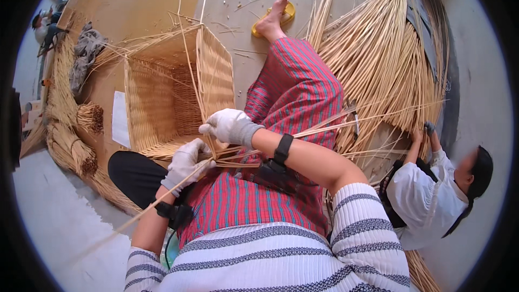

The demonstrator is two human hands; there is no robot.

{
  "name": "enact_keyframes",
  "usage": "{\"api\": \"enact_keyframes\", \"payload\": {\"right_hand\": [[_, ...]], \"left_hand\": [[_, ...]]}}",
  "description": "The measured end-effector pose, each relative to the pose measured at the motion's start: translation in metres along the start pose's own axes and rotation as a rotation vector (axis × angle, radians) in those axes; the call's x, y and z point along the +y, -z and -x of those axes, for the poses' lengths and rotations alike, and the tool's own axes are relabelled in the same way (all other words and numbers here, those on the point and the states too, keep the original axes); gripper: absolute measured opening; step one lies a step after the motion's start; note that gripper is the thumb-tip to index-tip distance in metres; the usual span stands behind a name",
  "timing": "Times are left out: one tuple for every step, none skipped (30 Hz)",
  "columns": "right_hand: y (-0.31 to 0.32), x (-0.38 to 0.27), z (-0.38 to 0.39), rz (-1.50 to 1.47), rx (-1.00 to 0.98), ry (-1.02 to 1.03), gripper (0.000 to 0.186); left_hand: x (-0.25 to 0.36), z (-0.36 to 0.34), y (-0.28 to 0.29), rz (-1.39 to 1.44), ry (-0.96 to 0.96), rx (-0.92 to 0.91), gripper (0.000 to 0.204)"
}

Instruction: The recorder is weaving a square basket using long thin stalks of material while seated on the floor of a workshop.

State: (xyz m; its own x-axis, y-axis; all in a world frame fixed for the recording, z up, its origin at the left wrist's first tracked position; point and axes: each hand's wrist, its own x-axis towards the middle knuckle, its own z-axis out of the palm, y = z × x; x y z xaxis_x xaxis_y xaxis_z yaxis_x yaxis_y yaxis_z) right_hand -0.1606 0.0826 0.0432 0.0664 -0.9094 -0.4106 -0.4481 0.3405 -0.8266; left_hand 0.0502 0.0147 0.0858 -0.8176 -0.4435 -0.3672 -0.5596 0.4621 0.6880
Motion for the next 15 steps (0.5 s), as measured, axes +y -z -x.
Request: {"api": "enact_keyframes", "payload": {"right_hand": [[0.003,0.000,-0.002,-0.017,-0.007,0.009,0.046],[0.005,0.000,-0.002,0.037,-0.012,0.005,0.046],[0.007,-0.002,-0.004,0.068,-0.072,-0.016,0.046],[0.008,-0.004,-0.005,0.127,-0.028,-0.013,0.046],[0.010,-0.006,-0.006,0.183,0.005,-0.018,0.045],[0.011,-0.009,-0.006,0.218,0.034,-0.011,0.042],[0.014,-0.011,-0.006,0.215,0.072,0.028,0.042],[0.019,-0.012,-0.008,0.337,0.063,0.093,0.044],[0.025,-0.013,-0.010,0.476,0.040,0.130,0.045],[0.032,-0.015,-0.013,0.461,0.134,0.134,0.047],[0.044,-0.014,-0.017,0.609,0.270,0.181,0.040],[0.055,-0.012,-0.018,0.616,0.350,0.286,0.037],[0.065,-0.011,-0.019,0.604,0.485,0.434,0.036],[0.071,-0.012,-0.024,0.632,0.412,0.374,0.036],[0.076,-0.013,-0.027,0.720,0.409,0.578,0.038]], "left_hand": [[-0.001,-0.004,0.004,0.143,0.082,-0.092,0.025],[-0.006,-0.012,0.016,0.339,0.217,-0.273,0.019],[-0.006,-0.021,0.019,0.607,0.252,-0.239,0.022],[-0.007,-0.028,0.024,0.649,0.191,-0.222,0.022],[-0.006,-0.036,0.026,0.466,0.210,-0.214,0.033],[-0.005,-0.044,0.024,0.271,0.282,-0.203,0.043],[-0.003,-0.050,0.018,0.301,0.233,-0.204,0.043],[0.000,-0.056,0.008,0.075,0.265,-0.086,0.049],[0.001,-0.060,0.000,-0.123,0.254,0.036,0.054],[0.001,-0.062,-0.004,0.023,0.294,0.109,0.061],[-0.001,-0.063,-0.008,0.002,0.324,0.105,0.061],[-0.002,-0.063,-0.012,0.032,0.327,0.119,0.061],[-0.005,-0.063,-0.014,0.063,0.332,0.136,0.062],[-0.007,-0.063,-0.016,0.125,0.346,0.132,0.066],[-0.009,-0.063,-0.017,0.120,0.326,0.136,0.066]]}}
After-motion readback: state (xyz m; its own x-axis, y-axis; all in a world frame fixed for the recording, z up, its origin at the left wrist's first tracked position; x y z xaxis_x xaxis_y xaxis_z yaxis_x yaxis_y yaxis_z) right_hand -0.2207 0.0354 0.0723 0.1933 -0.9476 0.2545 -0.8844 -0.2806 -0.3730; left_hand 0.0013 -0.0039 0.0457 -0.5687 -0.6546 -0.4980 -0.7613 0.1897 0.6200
